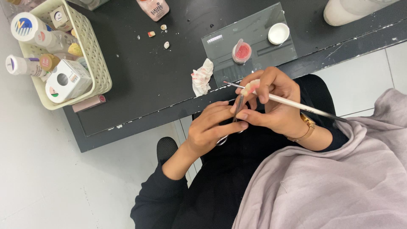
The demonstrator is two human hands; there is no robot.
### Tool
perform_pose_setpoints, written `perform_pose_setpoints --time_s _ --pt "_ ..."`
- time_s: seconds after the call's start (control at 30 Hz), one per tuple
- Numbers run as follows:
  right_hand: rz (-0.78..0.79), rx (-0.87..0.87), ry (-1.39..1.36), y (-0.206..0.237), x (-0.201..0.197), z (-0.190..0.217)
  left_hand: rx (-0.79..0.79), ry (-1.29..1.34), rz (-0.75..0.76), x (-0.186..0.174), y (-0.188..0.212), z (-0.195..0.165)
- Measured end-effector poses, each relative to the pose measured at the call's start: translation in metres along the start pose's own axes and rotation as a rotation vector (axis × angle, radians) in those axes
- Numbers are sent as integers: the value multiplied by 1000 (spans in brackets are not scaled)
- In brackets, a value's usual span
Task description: The person holds a partial denture clamped in a hemostat in one hand and uses a fine brush to apply pink ceramic/acrylic powder from a dappen dish onto the denture teeth. They alternate between picking up powder with the brush, smoothing it onto the denture, and repositioning the denture in the forceps while working over a glass slab.
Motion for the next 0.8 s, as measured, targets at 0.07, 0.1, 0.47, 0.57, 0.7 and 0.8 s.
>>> perform_pose_setpoints --time_s 0.07,0.1,0.47,0.57,0.7,0.8 --pt "-6 16 -11 0 -3 -1 -168 331 -63 0 5 12" --pt "-9 17 10 0 -3 -1 -283 571 -126 5 10 20" --pt "29 62 145 -4 15 -3 -766 945 -167 53 42 25" --pt "15 -12 171 -8 17 6 -687 990 -267 51 37 25" --pt "-89 -175 178 -12 4 18 -644 1032 -326 44 30 35" --pt "-123 -272 259 -14 -7 22 -656 1016 -405 40 28 46"
Point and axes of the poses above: each hand's wrist, its own y-axis away from the middle knuckle, its own x-axis out of the palm, z = x × y, the point moved 8 cm from there along -y, towards the middle knuckle, and after that the axes turned 7 degrees about y, right-handed, at the moved point
